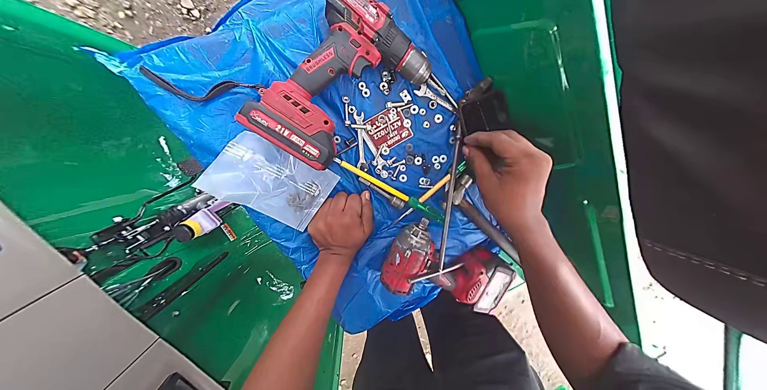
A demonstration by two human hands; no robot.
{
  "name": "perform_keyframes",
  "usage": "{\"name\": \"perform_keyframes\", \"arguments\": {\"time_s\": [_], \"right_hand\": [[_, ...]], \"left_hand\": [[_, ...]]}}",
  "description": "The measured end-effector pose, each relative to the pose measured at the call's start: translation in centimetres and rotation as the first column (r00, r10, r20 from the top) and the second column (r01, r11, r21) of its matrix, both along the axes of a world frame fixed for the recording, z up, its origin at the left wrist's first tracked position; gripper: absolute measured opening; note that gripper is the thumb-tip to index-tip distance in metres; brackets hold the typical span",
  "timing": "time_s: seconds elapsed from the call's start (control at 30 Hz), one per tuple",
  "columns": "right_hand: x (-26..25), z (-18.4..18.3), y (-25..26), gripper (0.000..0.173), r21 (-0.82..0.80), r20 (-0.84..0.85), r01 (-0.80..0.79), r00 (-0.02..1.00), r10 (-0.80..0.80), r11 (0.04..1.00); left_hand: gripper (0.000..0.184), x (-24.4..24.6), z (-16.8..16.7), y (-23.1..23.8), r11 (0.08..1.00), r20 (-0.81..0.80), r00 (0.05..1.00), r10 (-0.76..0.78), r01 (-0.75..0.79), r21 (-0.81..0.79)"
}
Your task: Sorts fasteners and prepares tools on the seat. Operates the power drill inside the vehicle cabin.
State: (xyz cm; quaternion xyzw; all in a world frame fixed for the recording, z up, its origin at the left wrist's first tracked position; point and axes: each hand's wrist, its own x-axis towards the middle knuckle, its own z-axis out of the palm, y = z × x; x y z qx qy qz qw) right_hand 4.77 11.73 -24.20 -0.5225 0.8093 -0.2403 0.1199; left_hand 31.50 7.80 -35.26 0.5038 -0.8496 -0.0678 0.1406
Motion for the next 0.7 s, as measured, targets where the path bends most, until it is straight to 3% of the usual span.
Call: {"name": "perform_keyframes", "arguments": {"time_s": [0.33, 0.43, 0.53, 0.6, 0.7], "right_hand": [[4.3, -2.9, -0.7, 0.014, 0.29, -0.038, -0.31, 0.942, 0.335, 0.906], [5.4, -3.4, -1.3, 0.016, 0.253, -0.053, -0.367, 0.919, 0.392, 0.895], [6.5, -4.5, -2.4, 0.017, 0.14, 0.061, -0.426, 0.905, 0.422, 0.894], [6.3, -4.9, -3.1, 0.015, 0.17, 0.054, -0.419, 0.908, 0.416, 0.892], [4.6, -4.7, -3.8, 0.014, 0.149, -0.031, -0.264, 0.962, 0.272, 0.953]], "left_hand": [[0.052, 0.1, -0.1, 0.0, 1.0, 0.014, 1.0, -0.001, 0.001, 0.003], [0.052, 0.1, -0.1, 0.1, 1.0, 0.008, 1.0, 0.002, -0.002, 0.003], [0.052, 0.3, -0.2, 0.1, 1.0, 0.011, 1.0, -0.003, 0.003, 0.006], [0.051, 0.2, -0.3, 0.1, 1.0, 0.008, 1.0, -0.003, 0.003, 0.008], [0.05, 0.3, -0.3, 0.0, 1.0, 0.001, 1.0, 0.004, -0.004, 0.008]]}}
